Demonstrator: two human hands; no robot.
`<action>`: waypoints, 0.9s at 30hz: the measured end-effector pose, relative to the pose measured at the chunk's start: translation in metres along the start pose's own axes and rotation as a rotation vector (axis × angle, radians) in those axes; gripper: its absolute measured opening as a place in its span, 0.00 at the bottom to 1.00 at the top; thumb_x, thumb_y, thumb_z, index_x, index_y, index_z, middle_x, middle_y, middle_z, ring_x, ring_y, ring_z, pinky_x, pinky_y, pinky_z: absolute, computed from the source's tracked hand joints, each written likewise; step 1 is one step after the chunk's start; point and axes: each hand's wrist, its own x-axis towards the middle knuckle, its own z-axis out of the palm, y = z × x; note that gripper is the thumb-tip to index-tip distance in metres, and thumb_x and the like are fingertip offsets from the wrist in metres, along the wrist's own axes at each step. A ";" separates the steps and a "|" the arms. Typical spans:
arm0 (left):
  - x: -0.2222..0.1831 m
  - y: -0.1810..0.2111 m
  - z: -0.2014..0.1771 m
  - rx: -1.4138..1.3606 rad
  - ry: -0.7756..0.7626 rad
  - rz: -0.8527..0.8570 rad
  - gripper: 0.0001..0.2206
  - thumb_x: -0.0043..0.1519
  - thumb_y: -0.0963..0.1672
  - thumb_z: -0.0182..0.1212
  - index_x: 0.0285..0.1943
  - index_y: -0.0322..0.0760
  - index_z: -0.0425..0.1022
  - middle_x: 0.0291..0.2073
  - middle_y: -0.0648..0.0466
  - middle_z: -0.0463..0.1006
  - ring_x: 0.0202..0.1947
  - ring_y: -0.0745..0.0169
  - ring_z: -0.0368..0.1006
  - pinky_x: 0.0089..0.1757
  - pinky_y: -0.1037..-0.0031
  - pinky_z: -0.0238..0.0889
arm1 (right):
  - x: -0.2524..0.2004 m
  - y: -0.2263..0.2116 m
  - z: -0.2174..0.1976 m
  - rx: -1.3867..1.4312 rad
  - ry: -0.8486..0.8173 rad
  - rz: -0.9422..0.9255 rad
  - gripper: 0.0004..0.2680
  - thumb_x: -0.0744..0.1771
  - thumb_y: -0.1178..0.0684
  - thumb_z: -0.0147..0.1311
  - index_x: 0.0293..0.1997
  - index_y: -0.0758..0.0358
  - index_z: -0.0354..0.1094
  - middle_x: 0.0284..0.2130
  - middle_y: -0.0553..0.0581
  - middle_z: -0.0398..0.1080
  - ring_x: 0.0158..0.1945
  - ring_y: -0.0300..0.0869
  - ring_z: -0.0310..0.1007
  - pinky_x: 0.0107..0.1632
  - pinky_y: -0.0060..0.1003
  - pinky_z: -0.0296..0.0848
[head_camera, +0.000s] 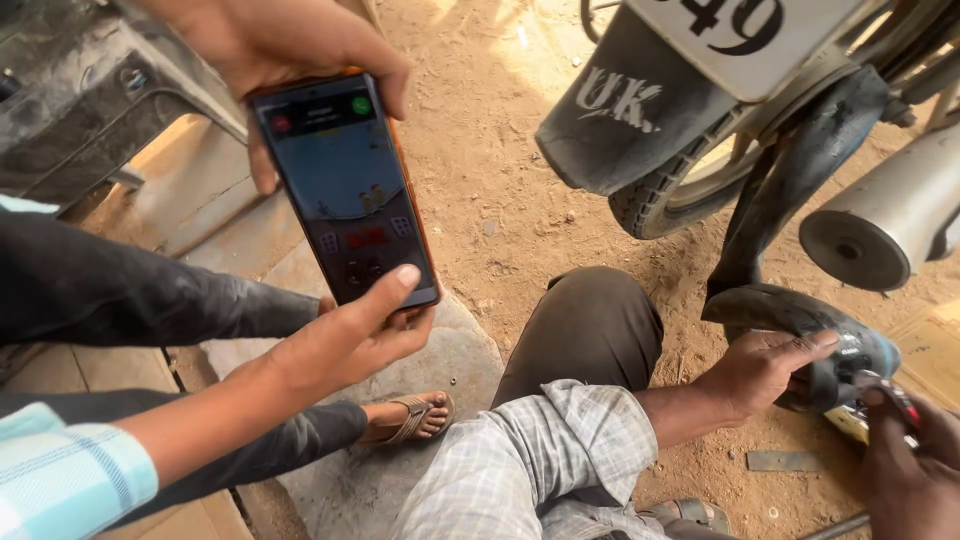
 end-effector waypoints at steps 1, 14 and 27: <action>-0.001 0.002 0.000 0.009 0.003 0.007 0.18 0.78 0.50 0.54 0.53 0.27 0.76 0.45 0.48 0.79 0.52 0.64 0.73 0.56 0.71 0.64 | 0.004 -0.011 0.003 0.044 -0.004 0.032 0.08 0.77 0.54 0.56 0.53 0.72 0.74 0.30 0.58 0.71 0.28 0.33 0.65 0.31 0.28 0.59; -0.001 0.000 0.006 0.106 0.034 0.064 0.18 0.76 0.50 0.56 0.50 0.29 0.79 0.41 0.54 0.81 0.47 0.70 0.74 0.49 0.77 0.66 | -0.001 0.001 0.001 -0.001 0.166 -0.110 0.05 0.72 0.63 0.59 0.52 0.74 0.74 0.41 0.58 0.72 0.42 0.36 0.70 0.44 0.27 0.69; -0.009 0.044 0.019 0.098 0.044 -0.090 0.19 0.70 0.53 0.51 0.48 0.33 0.78 0.40 0.48 0.81 0.41 0.59 0.77 0.46 0.69 0.72 | 0.022 -0.070 -0.018 -0.114 0.151 -0.069 0.06 0.65 0.63 0.65 0.45 0.64 0.78 0.36 0.55 0.75 0.36 0.37 0.75 0.37 0.33 0.73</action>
